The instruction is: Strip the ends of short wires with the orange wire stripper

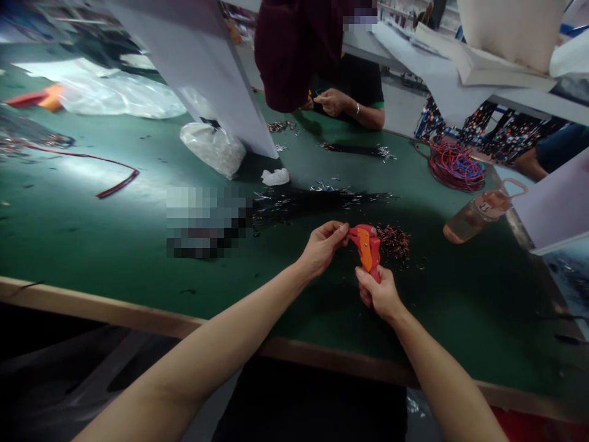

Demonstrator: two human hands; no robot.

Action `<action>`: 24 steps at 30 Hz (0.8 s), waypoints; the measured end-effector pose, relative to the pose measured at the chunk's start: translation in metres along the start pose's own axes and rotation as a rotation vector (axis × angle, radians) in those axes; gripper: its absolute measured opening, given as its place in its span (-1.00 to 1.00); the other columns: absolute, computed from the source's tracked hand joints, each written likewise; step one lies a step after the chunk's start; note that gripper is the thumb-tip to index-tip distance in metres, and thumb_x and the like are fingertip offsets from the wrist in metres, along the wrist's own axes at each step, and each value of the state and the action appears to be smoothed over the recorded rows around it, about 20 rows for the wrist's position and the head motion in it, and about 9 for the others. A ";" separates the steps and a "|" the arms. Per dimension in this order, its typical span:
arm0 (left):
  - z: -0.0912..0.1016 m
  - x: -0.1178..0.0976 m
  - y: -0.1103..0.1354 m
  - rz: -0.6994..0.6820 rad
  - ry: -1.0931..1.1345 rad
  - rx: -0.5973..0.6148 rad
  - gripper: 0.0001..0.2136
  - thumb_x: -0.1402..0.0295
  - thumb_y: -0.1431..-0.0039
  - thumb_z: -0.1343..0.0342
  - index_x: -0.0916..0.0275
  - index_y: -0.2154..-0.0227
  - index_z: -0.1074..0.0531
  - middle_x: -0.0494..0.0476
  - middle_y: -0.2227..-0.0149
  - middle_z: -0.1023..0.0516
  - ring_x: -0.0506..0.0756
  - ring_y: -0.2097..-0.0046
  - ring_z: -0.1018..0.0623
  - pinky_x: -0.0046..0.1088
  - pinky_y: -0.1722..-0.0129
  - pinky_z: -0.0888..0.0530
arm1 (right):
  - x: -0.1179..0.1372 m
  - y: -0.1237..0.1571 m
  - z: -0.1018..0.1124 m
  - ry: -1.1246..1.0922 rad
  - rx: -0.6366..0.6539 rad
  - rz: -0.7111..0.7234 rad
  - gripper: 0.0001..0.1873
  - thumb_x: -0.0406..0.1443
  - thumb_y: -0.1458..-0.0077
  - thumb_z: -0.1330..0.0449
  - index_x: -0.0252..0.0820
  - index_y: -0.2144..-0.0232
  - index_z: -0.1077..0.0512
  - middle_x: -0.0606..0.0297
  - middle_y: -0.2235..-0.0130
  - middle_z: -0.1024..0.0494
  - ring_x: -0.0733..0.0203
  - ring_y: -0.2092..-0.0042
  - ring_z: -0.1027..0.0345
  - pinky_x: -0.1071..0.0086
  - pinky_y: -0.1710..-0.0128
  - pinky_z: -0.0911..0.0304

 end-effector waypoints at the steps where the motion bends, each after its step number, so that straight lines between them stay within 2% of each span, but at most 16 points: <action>1: 0.001 0.000 0.000 -0.003 -0.002 -0.006 -0.68 0.14 0.22 -0.39 0.27 0.56 -0.47 -0.07 0.59 -0.43 -0.12 0.54 -0.33 -0.57 0.47 -0.30 | 0.001 0.000 -0.001 0.003 0.013 0.013 -0.54 -0.02 0.04 -0.30 -0.16 0.65 -0.21 0.51 0.72 -0.20 0.43 0.73 -0.02 0.49 0.75 0.00; 5: 0.006 -0.001 -0.002 -0.014 0.019 -0.041 -0.69 0.14 0.19 -0.38 0.28 0.56 -0.45 -0.04 0.56 -0.46 -0.11 0.53 -0.34 -0.57 0.47 -0.31 | 0.013 0.000 -0.005 0.005 0.101 0.084 -0.68 -0.06 -0.02 -0.26 -0.22 0.41 -0.41 0.32 0.53 -0.44 0.25 0.51 -0.31 0.37 0.50 -0.25; 8: 0.010 -0.003 -0.004 -0.028 0.031 -0.073 -0.68 0.15 0.19 -0.38 0.28 0.57 -0.44 -0.04 0.56 -0.46 -0.12 0.53 -0.34 -0.58 0.49 -0.30 | 0.019 0.000 -0.003 -0.027 0.097 0.105 -0.68 -0.09 -0.01 -0.26 -0.21 0.30 -0.43 0.29 0.45 -0.47 0.19 0.41 -0.34 0.32 0.38 -0.28; 13: 0.010 -0.010 -0.003 -0.089 0.012 -0.087 -0.69 0.13 0.18 -0.37 0.27 0.57 -0.46 -0.04 0.56 -0.47 -0.11 0.53 -0.33 -0.57 0.48 -0.29 | 0.018 -0.002 0.005 -0.074 0.059 0.083 -0.66 -0.10 0.01 -0.27 -0.20 0.25 -0.42 0.28 0.40 -0.47 0.17 0.38 -0.35 0.29 0.35 -0.28; 15: 0.010 -0.016 -0.001 -0.132 -0.019 -0.097 -0.70 0.13 0.18 -0.37 0.26 0.56 -0.47 -0.03 0.56 -0.47 -0.10 0.52 -0.33 -0.55 0.47 -0.30 | 0.021 -0.002 0.015 -0.015 -0.008 0.112 -0.65 -0.12 0.02 -0.28 -0.19 0.22 -0.42 0.28 0.37 -0.48 0.18 0.37 -0.35 0.29 0.34 -0.28; 18: 0.010 -0.023 0.003 -0.196 -0.070 -0.111 -0.71 0.13 0.17 -0.37 0.25 0.55 -0.49 -0.02 0.55 -0.50 -0.08 0.51 -0.35 -0.53 0.45 -0.31 | 0.039 0.001 0.038 0.177 -0.203 0.236 -0.66 -0.18 0.04 -0.32 -0.15 0.20 -0.43 0.31 0.34 -0.48 0.20 0.35 -0.34 0.30 0.28 -0.27; 20: 0.009 -0.027 0.005 -0.225 -0.103 -0.114 -0.72 0.13 0.16 -0.36 0.24 0.54 -0.50 -0.01 0.55 -0.50 -0.07 0.51 -0.35 -0.52 0.44 -0.31 | 0.050 0.004 0.044 0.250 -0.251 0.280 -0.65 -0.20 0.08 -0.35 -0.14 0.20 -0.45 0.32 0.34 -0.49 0.20 0.34 -0.33 0.30 0.26 -0.28; 21: 0.009 -0.028 0.005 -0.234 -0.117 -0.115 -0.73 0.14 0.15 -0.36 0.24 0.54 -0.51 -0.01 0.55 -0.50 -0.07 0.50 -0.35 -0.51 0.44 -0.31 | 0.051 0.004 0.042 0.242 -0.223 0.267 -0.64 -0.19 0.09 -0.35 -0.14 0.20 -0.45 0.31 0.34 -0.49 0.20 0.34 -0.34 0.30 0.27 -0.29; 24: 0.008 -0.031 0.007 -0.252 -0.136 -0.119 -0.75 0.15 0.13 -0.35 0.24 0.54 -0.51 -0.01 0.56 -0.49 -0.06 0.50 -0.35 -0.50 0.44 -0.32 | 0.039 0.002 0.023 0.091 -0.034 0.121 -0.59 -0.13 0.09 -0.35 -0.17 0.18 -0.45 0.26 0.34 -0.52 0.18 0.36 -0.39 0.30 0.33 -0.32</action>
Point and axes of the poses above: each hand's wrist, its own y-axis away from the middle knuckle, its own z-axis out of the back of the hand, x = y × z, the point moved 10 cm from there along -y, towards the middle knuckle
